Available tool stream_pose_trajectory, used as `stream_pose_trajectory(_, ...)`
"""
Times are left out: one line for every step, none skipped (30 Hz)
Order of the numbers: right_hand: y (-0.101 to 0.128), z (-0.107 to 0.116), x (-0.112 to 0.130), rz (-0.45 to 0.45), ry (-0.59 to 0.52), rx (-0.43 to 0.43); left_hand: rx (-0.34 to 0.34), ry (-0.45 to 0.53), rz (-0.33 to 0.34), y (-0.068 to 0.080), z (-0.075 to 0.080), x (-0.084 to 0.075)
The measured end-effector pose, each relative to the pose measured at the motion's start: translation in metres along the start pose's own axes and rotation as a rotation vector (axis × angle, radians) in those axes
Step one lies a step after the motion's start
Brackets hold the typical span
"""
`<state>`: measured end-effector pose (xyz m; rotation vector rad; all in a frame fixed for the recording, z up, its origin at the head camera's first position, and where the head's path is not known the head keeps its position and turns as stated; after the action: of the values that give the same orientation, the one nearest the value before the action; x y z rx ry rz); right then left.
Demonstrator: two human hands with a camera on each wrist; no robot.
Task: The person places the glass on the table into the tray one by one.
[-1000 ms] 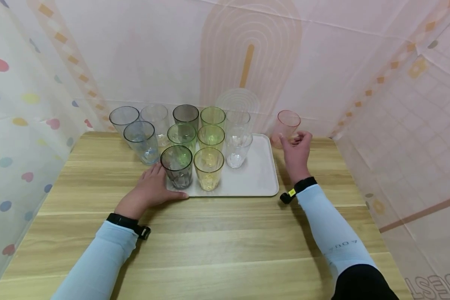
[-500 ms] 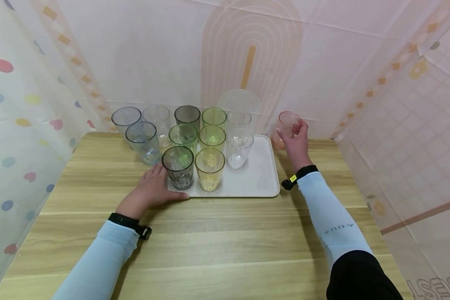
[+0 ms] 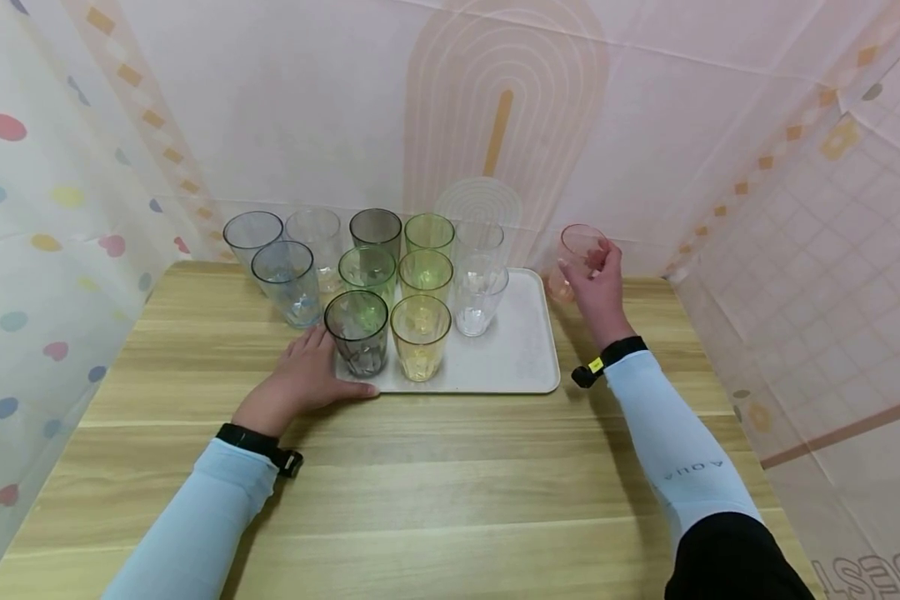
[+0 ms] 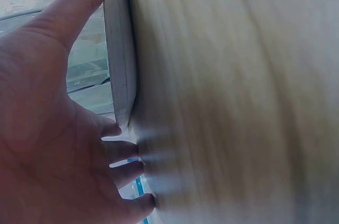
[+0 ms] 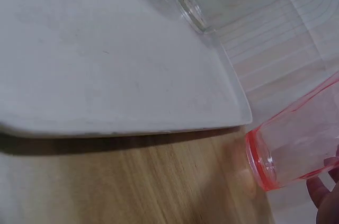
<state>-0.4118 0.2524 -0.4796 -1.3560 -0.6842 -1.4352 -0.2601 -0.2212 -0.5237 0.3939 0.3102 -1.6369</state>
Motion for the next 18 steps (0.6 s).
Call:
stream_pose_trajectory(0.002,0.001,0.001,0.001,-0.001,0.008,0.001,-0.002,0.0,0.0,0.001,0.0)
stream_pose_trajectory(0.005,0.002,0.003,0.0,-0.002,0.019,0.003,-0.002,0.0,0.0,0.001,0.0)
stream_pose_trajectory(0.008,0.003,0.005,0.007,-0.001,0.029,0.004,-0.001,0.001,0.0,0.001,-0.001)
stream_pose_trajectory(0.012,0.005,0.007,0.013,-0.001,0.039,0.005,-0.001,0.003,0.0,0.001,-0.001)
stream_pose_trajectory(0.017,0.005,0.01,0.017,0.001,0.05,0.006,-0.002,0.005,0.0,0.001,-0.001)
stream_pose_trajectory(0.022,0.006,0.013,0.023,0.003,0.056,0.007,-0.003,0.007,0.0,0.001,-0.001)
stream_pose_trajectory(0.028,0.007,0.017,0.025,0.0,0.062,0.007,-0.004,0.007,0.0,0.001,-0.001)
stream_pose_trajectory(0.035,0.007,0.023,0.027,0.002,0.068,0.007,-0.004,0.008,0.0,0.001,-0.001)
stream_pose_trajectory(0.042,0.008,0.029,0.034,0.005,0.07,0.007,-0.004,0.008,0.0,0.001,-0.001)
stream_pose_trajectory(0.049,0.008,0.033,0.043,0.002,0.073,0.007,-0.004,0.009,0.0,0.001,-0.001)
stream_pose_trajectory(0.056,0.009,0.036,0.046,0.005,0.075,0.008,-0.003,0.009,0.0,0.001,-0.001)
stream_pose_trajectory(0.062,0.009,0.038,0.056,0.006,0.076,0.007,-0.002,0.008,0.001,0.001,-0.001)
stream_pose_trajectory(0.068,0.011,0.039,0.066,0.0,0.077,0.006,-0.001,0.008,0.001,0.001,-0.001)
stream_pose_trajectory(0.074,0.011,0.04,0.076,0.0,0.08,0.006,0.0,0.008,0.001,0.001,-0.001)
stream_pose_trajectory(0.079,0.012,0.038,0.086,-0.004,0.083,0.005,0.001,0.009,0.001,0.001,-0.001)
stream_pose_trajectory(0.084,0.013,0.036,0.091,-0.011,0.089,0.005,0.001,0.009,0.001,0.001,-0.001)
stream_pose_trajectory(0.09,0.013,0.036,0.091,-0.017,0.097,0.004,0.002,0.009,0.001,0.001,0.0)
stream_pose_trajectory(0.097,0.013,0.036,0.096,-0.025,0.105,0.003,0.003,0.01,0.001,0.001,0.0)
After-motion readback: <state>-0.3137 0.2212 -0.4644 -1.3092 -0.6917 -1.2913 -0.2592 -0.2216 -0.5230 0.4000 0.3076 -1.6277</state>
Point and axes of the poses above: each hand's wrist, its own y-axis away from the middle knuckle, its own z-axis out of the back of the hand, x = y × z, the point moved 5 cm from there along -y, towards the middle knuckle, and after that the axes turned 11 degrees about -x, right-handed, at the moved point
